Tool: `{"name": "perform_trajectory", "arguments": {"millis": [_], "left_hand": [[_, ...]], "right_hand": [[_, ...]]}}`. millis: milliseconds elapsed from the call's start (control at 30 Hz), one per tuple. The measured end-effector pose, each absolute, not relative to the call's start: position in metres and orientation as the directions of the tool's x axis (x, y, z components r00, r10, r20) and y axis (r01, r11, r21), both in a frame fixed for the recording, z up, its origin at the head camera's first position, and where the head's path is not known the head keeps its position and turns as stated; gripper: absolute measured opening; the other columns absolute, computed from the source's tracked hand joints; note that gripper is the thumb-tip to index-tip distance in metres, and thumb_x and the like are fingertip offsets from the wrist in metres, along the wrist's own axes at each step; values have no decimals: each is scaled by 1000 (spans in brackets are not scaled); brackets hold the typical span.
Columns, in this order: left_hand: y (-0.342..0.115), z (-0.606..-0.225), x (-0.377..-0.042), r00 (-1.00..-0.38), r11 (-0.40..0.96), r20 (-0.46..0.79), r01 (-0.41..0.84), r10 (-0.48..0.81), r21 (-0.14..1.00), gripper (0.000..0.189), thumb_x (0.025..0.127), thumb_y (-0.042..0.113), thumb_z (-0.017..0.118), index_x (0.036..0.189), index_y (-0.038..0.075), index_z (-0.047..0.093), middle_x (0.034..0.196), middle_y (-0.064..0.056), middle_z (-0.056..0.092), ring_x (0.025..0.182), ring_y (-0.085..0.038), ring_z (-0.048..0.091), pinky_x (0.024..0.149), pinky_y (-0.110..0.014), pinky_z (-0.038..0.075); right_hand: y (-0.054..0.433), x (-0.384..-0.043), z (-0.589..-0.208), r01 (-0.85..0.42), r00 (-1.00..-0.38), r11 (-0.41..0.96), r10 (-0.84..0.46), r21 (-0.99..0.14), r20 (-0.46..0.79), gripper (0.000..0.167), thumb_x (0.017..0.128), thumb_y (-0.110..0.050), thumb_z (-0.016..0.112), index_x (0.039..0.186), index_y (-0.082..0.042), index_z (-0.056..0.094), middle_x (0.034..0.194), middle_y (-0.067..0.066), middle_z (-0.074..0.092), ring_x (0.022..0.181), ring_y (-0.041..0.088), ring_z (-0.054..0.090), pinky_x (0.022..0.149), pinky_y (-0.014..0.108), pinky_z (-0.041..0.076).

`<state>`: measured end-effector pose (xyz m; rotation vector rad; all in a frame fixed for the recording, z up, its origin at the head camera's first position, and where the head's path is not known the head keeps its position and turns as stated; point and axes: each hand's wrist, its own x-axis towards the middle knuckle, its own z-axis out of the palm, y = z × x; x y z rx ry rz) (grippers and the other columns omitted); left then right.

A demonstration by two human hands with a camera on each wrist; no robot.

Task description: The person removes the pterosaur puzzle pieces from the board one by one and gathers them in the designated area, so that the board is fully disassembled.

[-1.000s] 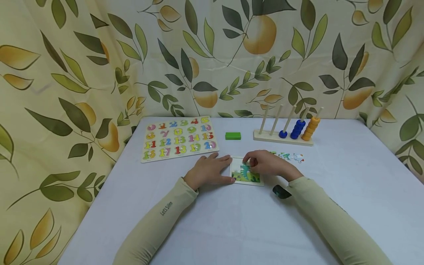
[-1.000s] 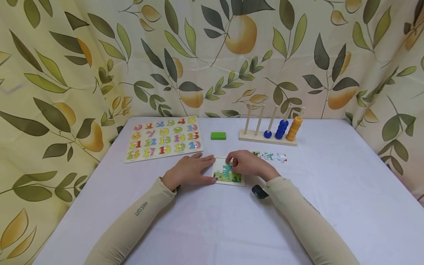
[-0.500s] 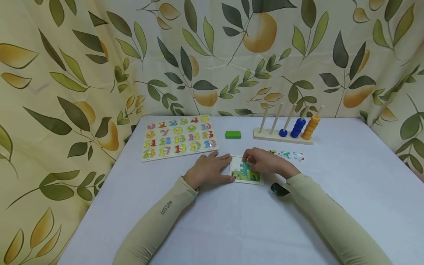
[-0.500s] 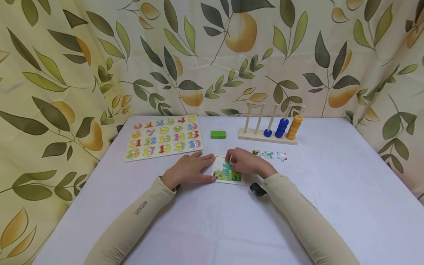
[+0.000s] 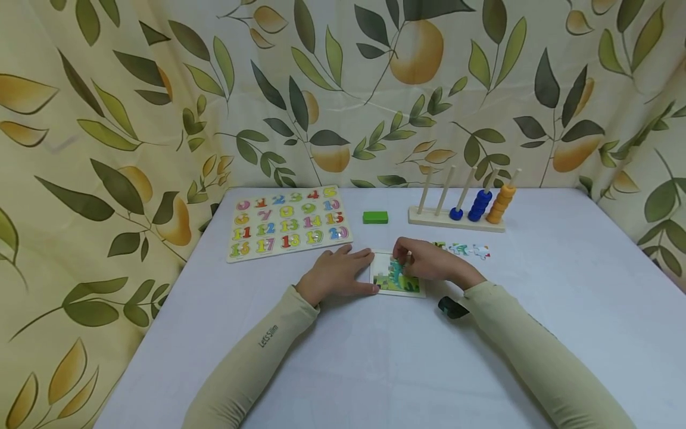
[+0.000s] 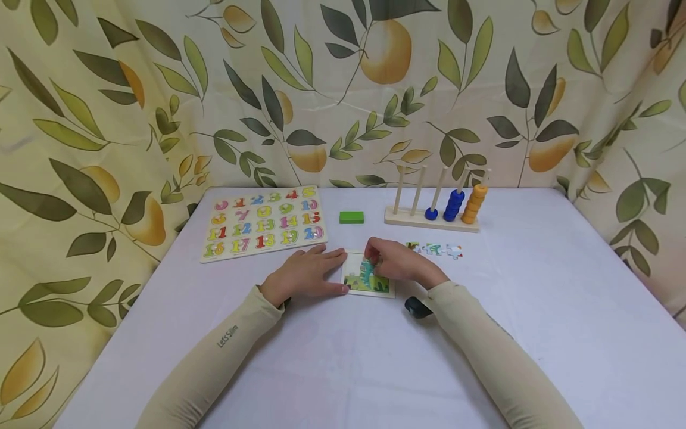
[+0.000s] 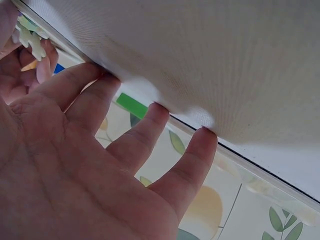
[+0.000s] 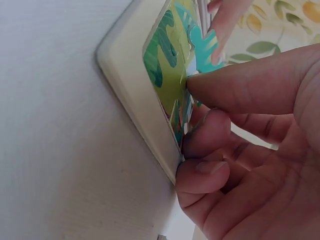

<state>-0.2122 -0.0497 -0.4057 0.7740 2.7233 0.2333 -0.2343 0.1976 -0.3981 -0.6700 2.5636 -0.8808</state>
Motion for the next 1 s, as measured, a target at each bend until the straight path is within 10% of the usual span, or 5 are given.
{"name": "perform_trajectory", "arguments": {"millis": [1000], "left_hand": [[-49,-407,-215,-804,843,-259,485,535,234,85,100,66,65,170,25,36,174,11,31,162,-31,21,126,-59,25]], "right_hand": [[211,-234,-403,-210,-862,525,-497,-824,-97,15,103,-4,68,117,1,69,106,10,67,95,25,57,80,30,53]]}}
